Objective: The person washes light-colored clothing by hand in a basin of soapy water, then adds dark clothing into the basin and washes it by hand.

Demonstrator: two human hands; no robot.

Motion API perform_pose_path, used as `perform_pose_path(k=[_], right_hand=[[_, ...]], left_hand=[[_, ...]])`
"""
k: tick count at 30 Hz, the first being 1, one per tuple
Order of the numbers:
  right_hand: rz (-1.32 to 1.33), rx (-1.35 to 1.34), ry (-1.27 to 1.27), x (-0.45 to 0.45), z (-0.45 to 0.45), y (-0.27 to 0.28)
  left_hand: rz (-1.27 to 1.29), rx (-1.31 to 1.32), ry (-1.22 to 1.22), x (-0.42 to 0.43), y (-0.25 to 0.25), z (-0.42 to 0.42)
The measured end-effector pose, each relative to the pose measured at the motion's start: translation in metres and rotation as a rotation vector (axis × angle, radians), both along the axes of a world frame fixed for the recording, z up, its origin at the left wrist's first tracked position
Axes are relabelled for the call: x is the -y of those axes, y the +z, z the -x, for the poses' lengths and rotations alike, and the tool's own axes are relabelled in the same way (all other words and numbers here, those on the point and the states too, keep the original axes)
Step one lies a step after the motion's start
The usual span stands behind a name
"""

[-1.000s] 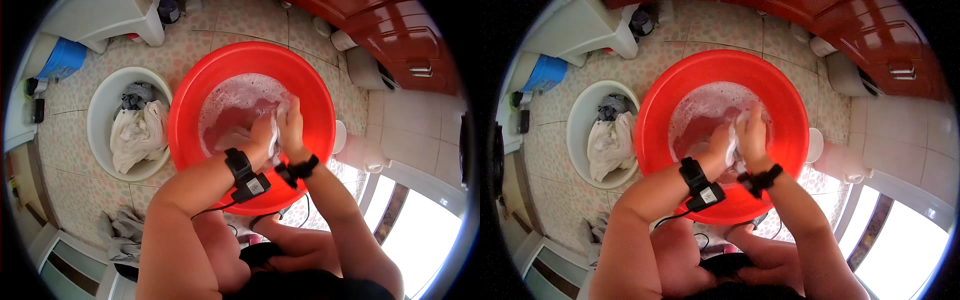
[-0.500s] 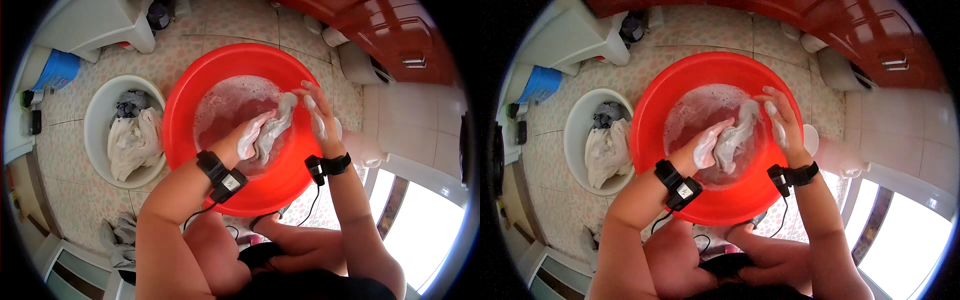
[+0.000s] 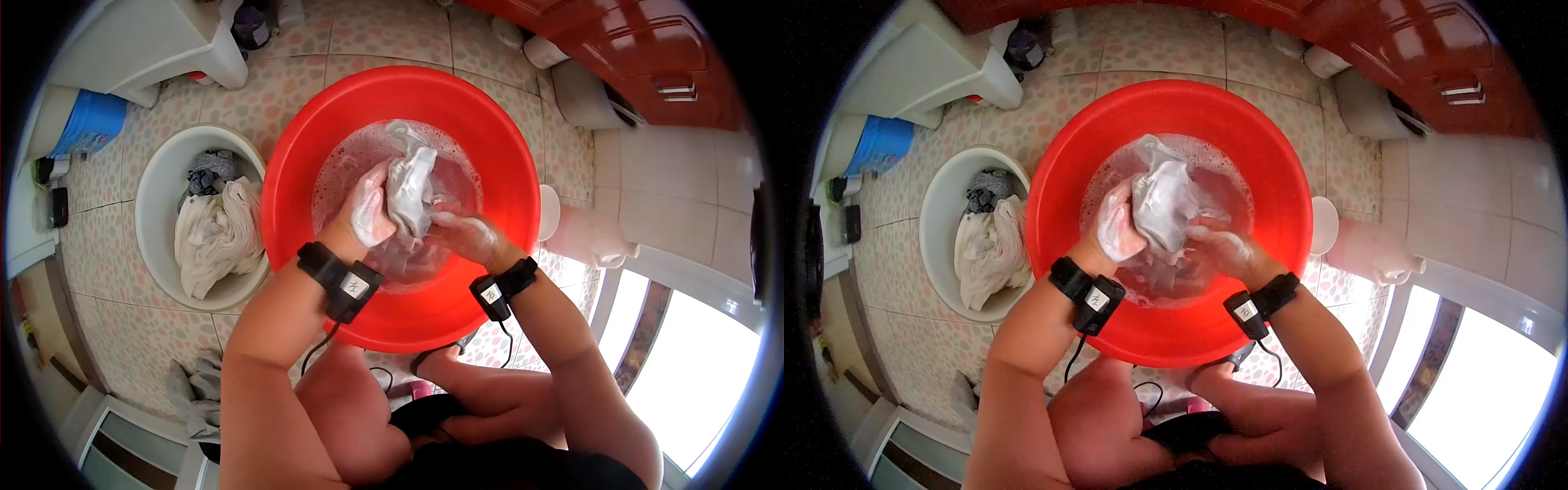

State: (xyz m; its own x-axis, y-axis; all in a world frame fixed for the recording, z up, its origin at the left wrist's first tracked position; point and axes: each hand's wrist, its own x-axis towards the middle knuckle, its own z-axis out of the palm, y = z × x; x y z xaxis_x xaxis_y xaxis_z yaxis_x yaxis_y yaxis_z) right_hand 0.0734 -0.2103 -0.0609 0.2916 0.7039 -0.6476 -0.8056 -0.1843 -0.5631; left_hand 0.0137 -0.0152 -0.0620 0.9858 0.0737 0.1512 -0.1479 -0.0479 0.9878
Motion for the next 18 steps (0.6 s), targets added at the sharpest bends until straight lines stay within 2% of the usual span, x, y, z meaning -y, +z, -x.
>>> perform_pose_path(k=[2, 3, 5, 6, 7, 8, 9, 10, 11, 12, 13, 14, 16, 17, 18], right_hand=[[-0.104, -0.072, -0.047, -0.002, -0.004, 0.002], [-0.168, -0.159, -0.144, -0.005, -0.006, 0.011], [-0.23, -0.246, -0.237, -0.007, -0.009, 0.025], [-0.175, -0.427, -0.215, -0.006, -0.009, 0.029], [-0.12, -0.607, -0.193, -0.005, -0.008, 0.032], [-0.119, -0.607, -0.193, -0.004, -0.004, 0.035], [-0.031, -0.469, -0.154, -0.002, 0.002, 0.038], [0.056, -0.331, -0.115, -0.001, 0.005, 0.039], [0.057, -0.33, -0.114, 0.006, 0.0, 0.038], [0.074, -0.11, 0.079, 0.019, -0.009, 0.036], [0.093, 0.11, 0.271, 0.029, -0.016, 0.036], [0.096, 0.112, 0.272, 0.029, -0.023, 0.044], [-0.06, 0.093, -0.045, 0.022, -0.037, 0.067], [-0.059, 0.095, -0.04, 0.02, -0.041, 0.069], [-0.148, 0.086, -0.139, 0.019, -0.044, 0.069]], left_hand=[[0.645, -0.138, 0.015, -0.001, -0.001, -0.001], [0.645, -0.137, 0.015, -0.003, 0.001, -0.003], [1.171, -0.38, 0.024, -0.004, 0.007, -0.006], [1.433, -0.503, 0.028, -0.005, 0.009, -0.006], [1.434, -0.501, 0.029, -0.005, 0.005, -0.006], [1.092, -0.343, 0.061, -0.005, 0.002, -0.005], [0.747, -0.188, 0.089, -0.005, 0.0, -0.005], [0.747, -0.188, 0.09, -0.006, -0.002, -0.003], [0.89, -0.311, 0.061, -0.009, 0.002, -0.002], [1.033, -0.435, 0.03, -0.01, 0.005, -0.001], [1.036, -0.435, 0.029, -0.008, 0.003, 0.0], [1.027, -0.448, 0.098, -0.005, -0.001, -0.001], [1.021, -0.456, 0.17, -0.006, -0.002, -0.001], [0.733, -0.504, 0.155, -0.009, 0.0, -0.001], [0.442, -0.546, 0.138, -0.011, 0.002, -0.001]])
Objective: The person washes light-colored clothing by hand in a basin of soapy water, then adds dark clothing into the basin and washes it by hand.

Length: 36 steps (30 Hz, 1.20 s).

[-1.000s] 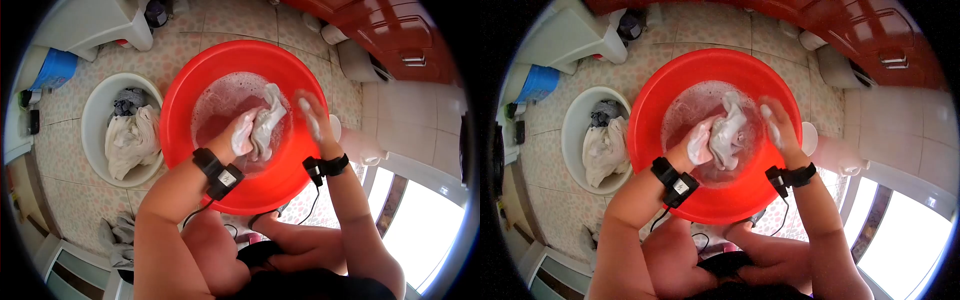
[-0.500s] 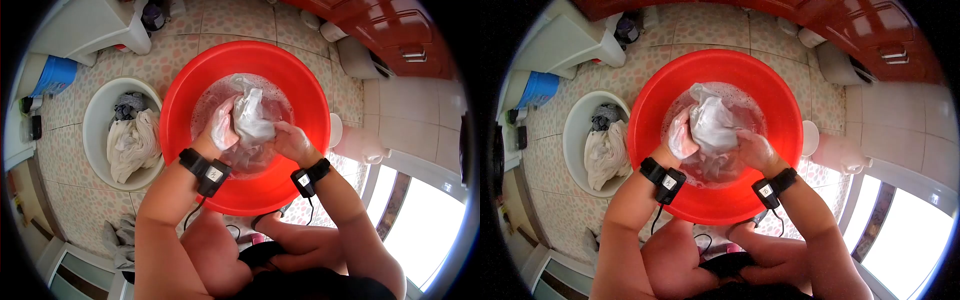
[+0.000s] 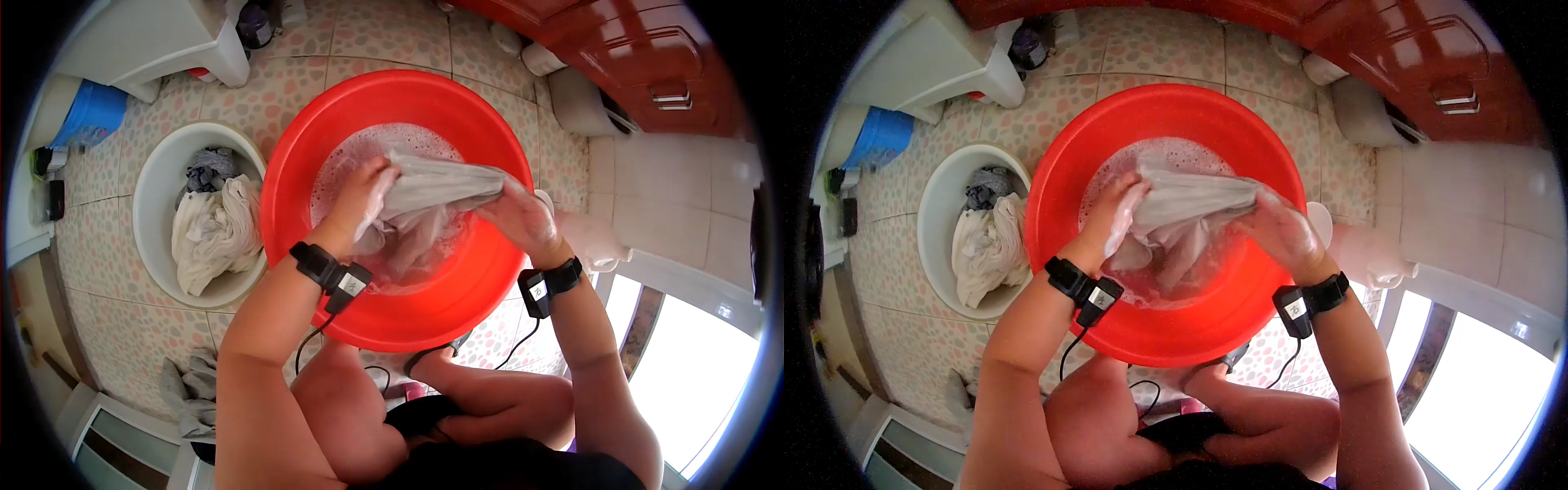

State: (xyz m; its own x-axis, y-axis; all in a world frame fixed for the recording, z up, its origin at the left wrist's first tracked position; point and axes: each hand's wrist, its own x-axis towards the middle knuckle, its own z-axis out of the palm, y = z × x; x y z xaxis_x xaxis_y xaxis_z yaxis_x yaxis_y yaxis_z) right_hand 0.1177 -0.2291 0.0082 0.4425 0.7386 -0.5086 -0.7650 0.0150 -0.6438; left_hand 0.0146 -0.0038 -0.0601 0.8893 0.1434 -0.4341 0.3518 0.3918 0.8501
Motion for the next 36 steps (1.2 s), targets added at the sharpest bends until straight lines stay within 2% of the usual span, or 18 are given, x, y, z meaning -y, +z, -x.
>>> perform_pose_path(k=[2, 5, 7, 8, 10, 12, 15, 18, 21, 22, 24, 25, 27, 29, 30, 33, 35, 36], right_hand=[[-0.094, -0.01, -0.095, -0.001, 0.0, 0.0], [0.061, -0.158, -0.249, -0.004, 0.013, -0.004], [0.073, -0.448, -0.141, -0.003, 0.026, -0.012], [0.073, -0.447, -0.139, 0.006, 0.03, -0.02], [0.228, -0.43, 0.279, 0.025, 0.037, -0.038], [0.358, -0.28, 0.189, 0.013, 0.037, -0.018], [0.078, 0.152, -0.009, 0.005, 0.016, -0.003], [0.022, 0.085, -0.088, 0.013, 0.006, -0.006], [0.034, -0.241, -0.367, 0.015, 0.009, -0.019], [0.036, -0.241, -0.365, 0.019, 0.01, -0.017], [0.375, 0.699, 0.001, 0.016, 0.016, 0.0], [0.376, 0.698, 0.001, 0.018, 0.014, -0.001], [-0.066, -0.171, -0.278, 0.024, 0.003, -0.007], [-0.021, -0.057, -0.309, 0.038, -0.012, -0.023], [0.025, 0.059, -0.34, 0.036, -0.014, -0.022], [-0.005, 0.008, -0.408, 0.015, -0.01, 0.009], [0.028, 0.074, -0.415, 0.019, -0.013, 0.009], [0.06, 0.138, -0.42, 0.022, -0.016, 0.008]], left_hand=[[0.069, 0.058, -0.001, 0.008, 0.007, 0.001], [0.13, 0.13, -0.011, 0.009, 0.004, -0.001], [0.12, 0.147, -0.013, 0.007, 0.002, 0.0], [0.072, 0.155, 0.001, 0.004, 0.009, 0.0], [0.019, 0.162, 0.019, -0.002, 0.01, 0.002], [-0.064, 0.187, -0.11, -0.007, 0.0, 0.002], [-0.245, 0.128, -0.225, -0.01, -0.011, 0.007], [-0.153, -0.026, -0.311, -0.002, -0.009, 0.014], [-0.468, -0.014, -0.51, 0.007, -0.023, 0.018], [-0.616, -0.031, -0.571, 0.01, -0.026, 0.021], [-0.599, -0.127, -0.687, 0.009, -0.024, 0.02], [-0.692, -0.147, -0.69, 0.013, -0.037, 0.024], [-0.785, -0.168, -0.695, 0.01, -0.037, 0.026], [-0.678, -0.319, -0.932, 0.001, -0.021, 0.021], [-0.678, -0.318, -0.93, -0.002, -0.011, 0.021], [-0.767, -0.238, -0.782, -0.007, -0.007, 0.026], [-1.22, 0.414, -0.338, -0.008, -0.022, 0.028], [-1.221, 0.417, -0.34, -0.009, -0.018, 0.025]])
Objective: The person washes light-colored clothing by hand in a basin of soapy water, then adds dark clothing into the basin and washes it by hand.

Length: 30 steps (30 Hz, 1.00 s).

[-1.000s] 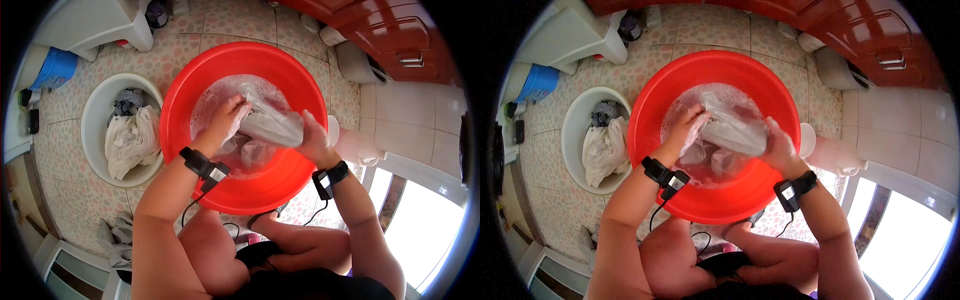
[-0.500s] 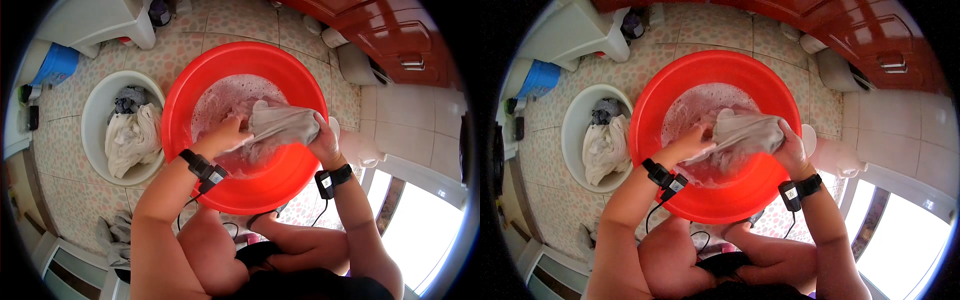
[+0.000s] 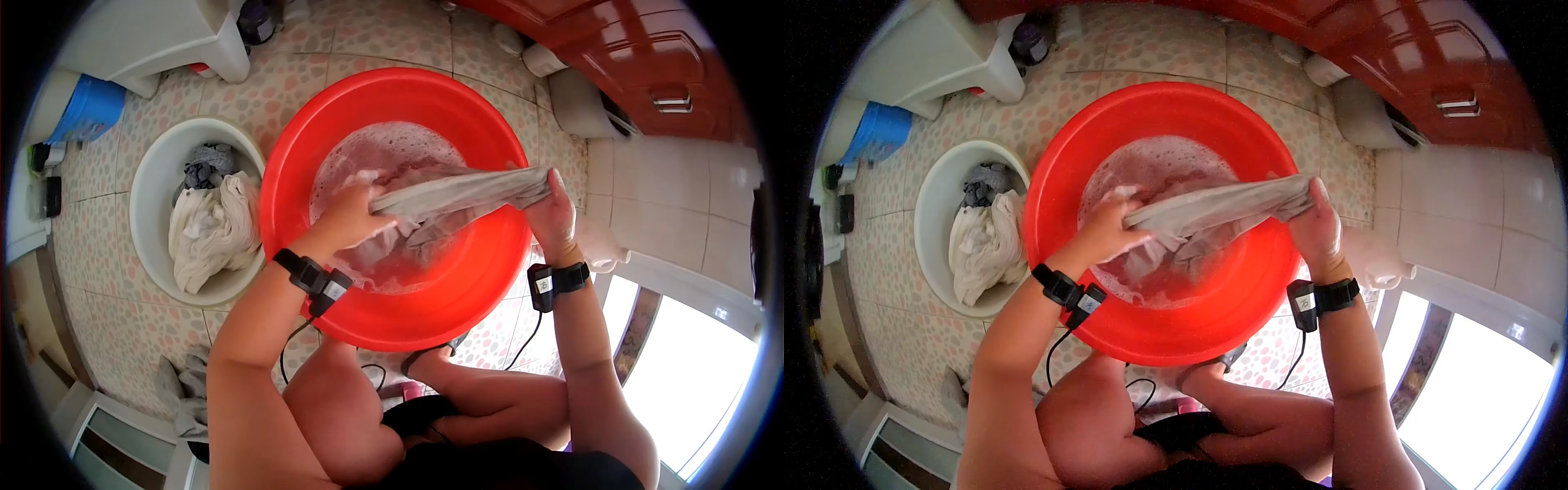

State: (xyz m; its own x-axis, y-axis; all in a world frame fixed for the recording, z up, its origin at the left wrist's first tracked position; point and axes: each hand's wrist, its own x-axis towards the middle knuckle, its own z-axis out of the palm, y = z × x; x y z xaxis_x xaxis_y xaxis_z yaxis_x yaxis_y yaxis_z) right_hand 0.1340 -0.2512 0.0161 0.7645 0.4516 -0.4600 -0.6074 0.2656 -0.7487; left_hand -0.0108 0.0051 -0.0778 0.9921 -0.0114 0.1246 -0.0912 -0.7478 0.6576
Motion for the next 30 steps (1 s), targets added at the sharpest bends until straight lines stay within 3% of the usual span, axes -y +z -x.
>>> perform_pose_path(k=[2, 3, 4, 6, 8, 10, 13, 15, 16, 18, 19, 20, 22, 23, 24, 26, 27, 28, 30], right_hand=[[-0.083, 0.094, 0.136, 0.003, -0.008, -0.009], [-0.166, 0.185, 0.275, 0.001, -0.01, -0.011], [-0.172, 0.188, 0.273, 0.0, -0.007, -0.014], [0.082, 0.22, 0.265, -0.028, 0.013, -0.004], [0.248, 0.468, 0.392, -0.039, 0.015, -0.03], [0.346, 0.582, 0.476, -0.066, 0.037, -0.035], [0.431, 0.791, 0.409, -0.098, 0.08, -0.037], [0.702, 0.922, 0.397, -0.107, 0.089, -0.042], [0.698, 0.914, 0.38, -0.11, 0.074, -0.055], [0.986, 0.614, 0.188, -0.123, 0.034, -0.072], [0.792, 0.335, 0.032, -0.129, 0.045, -0.066], [0.714, 0.792, 0.109, -0.118, 0.056, -0.085], [0.793, 1.066, 0.183, -0.12, 0.093, -0.073], [0.811, 1.26, 0.206, -0.118, 0.094, -0.069], [0.804, 1.256, 0.202, -0.119, 0.084, -0.063], [1.058, 0.568, 0.418, -0.123, 0.049, -0.057], [0.978, 0.443, 0.255, -0.122, 0.048, -0.059], [0.984, 0.45, 0.255, -0.122, 0.057, -0.06], [0.824, 1.106, 0.052, -0.126, 0.09, -0.056]], left_hand=[[1.01, -0.396, 0.061, -0.003, 0.013, -0.006], [1.361, -0.524, 0.083, -0.005, -0.001, -0.007], [1.354, -0.523, 0.084, -0.004, -0.004, -0.011], [1.793, -0.44, 0.374, 0.004, -0.003, -0.02], [1.763, -0.334, 0.366, 0.013, 0.006, -0.029], [1.875, -0.516, 0.475, 0.02, 0.028, -0.039], [1.913, -0.475, 0.521, 0.028, 0.01, -0.039], [2.055, -0.427, 0.584, 0.053, -0.017, -0.042], [1.883, -0.371, 0.741, 0.074, -0.022, -0.039], [1.71, -0.45, 0.699, 0.089, -0.026, -0.037], [1.504, -0.298, 0.731, 0.09, -0.029, -0.046], [1.504, -0.292, 0.725, 0.076, -0.018, -0.048], [1.791, -0.577, 0.626, 0.035, 0.016, -0.039], [1.656, -0.748, 0.726, 0.031, 0.018, -0.036], [1.647, -0.748, 0.732, 0.04, 0.014, -0.035], [1.416, -0.369, 0.671, 0.071, -0.001, -0.037], [1.389, -0.446, 0.654, 0.074, -0.007, -0.041], [1.396, -0.442, 0.651, 0.07, -0.019, -0.047], [1.497, -0.49, 0.634, 0.051, -0.039, -0.049]])
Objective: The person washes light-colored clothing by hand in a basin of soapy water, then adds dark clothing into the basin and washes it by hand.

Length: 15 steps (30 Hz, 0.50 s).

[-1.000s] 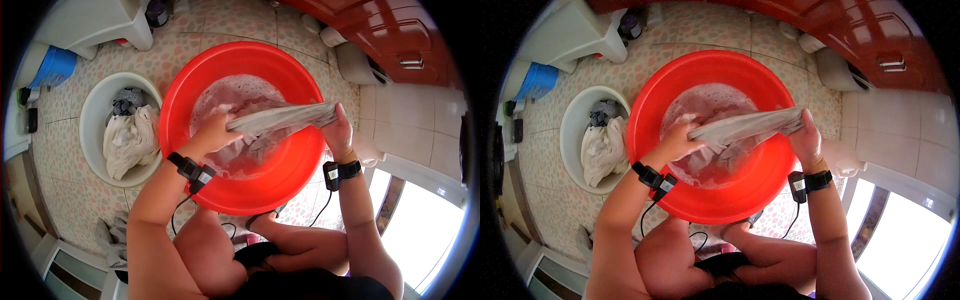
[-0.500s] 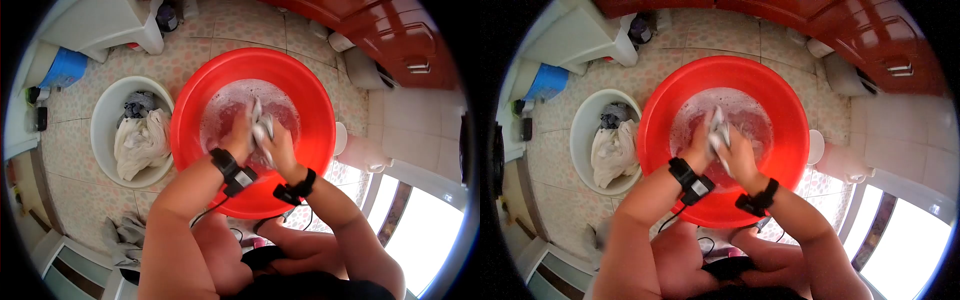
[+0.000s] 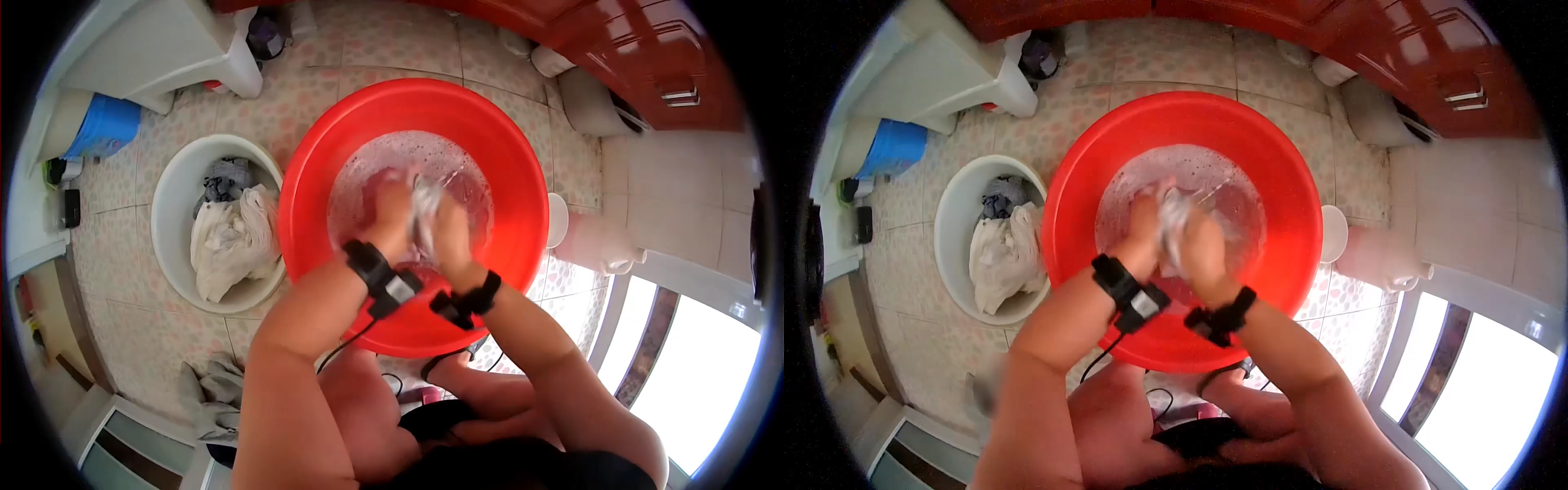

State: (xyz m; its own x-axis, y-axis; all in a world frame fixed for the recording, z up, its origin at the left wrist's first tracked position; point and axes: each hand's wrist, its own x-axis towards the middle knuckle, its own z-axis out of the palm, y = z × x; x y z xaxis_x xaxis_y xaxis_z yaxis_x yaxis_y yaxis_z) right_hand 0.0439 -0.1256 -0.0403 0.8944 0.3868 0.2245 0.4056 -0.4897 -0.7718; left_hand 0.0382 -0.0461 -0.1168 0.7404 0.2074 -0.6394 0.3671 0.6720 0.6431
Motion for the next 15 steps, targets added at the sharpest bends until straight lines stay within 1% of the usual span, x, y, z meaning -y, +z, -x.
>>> perform_pose_path(k=[1, 2, 4, 5, 6, 8, 9, 10, 12, 13, 14, 15], right_hand=[[0.105, 0.159, 0.105, 0.011, 0.007, -0.024], [0.099, 0.161, 0.106, 0.015, -0.004, -0.022], [0.224, -0.49, 0.005, 0.018, -0.039, -0.023], [0.136, -0.569, -0.215, 0.02, -0.05, -0.037], [0.138, -0.567, -0.208, 0.017, -0.044, -0.036], [-0.023, -0.139, -0.059, 0.018, -0.011, -0.034], [0.044, -0.167, 0.048, 0.022, 0.003, -0.035], [0.039, -0.166, 0.055, 0.023, -0.008, -0.036], [0.359, -0.604, 0.119, 0.028, -0.033, -0.035], [0.358, -0.609, 0.111, 0.03, -0.026, -0.036], [0.312, -0.457, 0.122, 0.031, -0.011, -0.03], [0.263, -0.299, 0.142, 0.027, 0.0, -0.025]], left_hand=[[0.595, -0.134, 0.013, -0.005, -0.002, 0.002], [0.59, -0.133, 0.014, 0.001, -0.001, 0.004], [-0.368, -0.194, -0.166, 0.028, -0.003, 0.009], [-0.294, 0.003, -0.057, 0.038, -0.01, 0.007], [-0.294, 0.004, -0.049, 0.029, 0.011, 0.005], [-0.264, -0.027, -0.048, 0.013, 0.047, 0.006], [-0.263, -0.035, -0.042, 0.016, 0.04, 0.009], [-0.355, -0.022, -0.089, 0.021, 0.026, 0.01], [-0.541, -0.001, -0.201, 0.024, 0.029, 0.014], [-0.727, -0.036, -0.317, 0.032, 0.032, 0.018], [-0.72, -0.034, -0.323, 0.031, 0.022, 0.017], [-0.317, 0.006, -0.216, 0.02, 0.006, 0.013]])
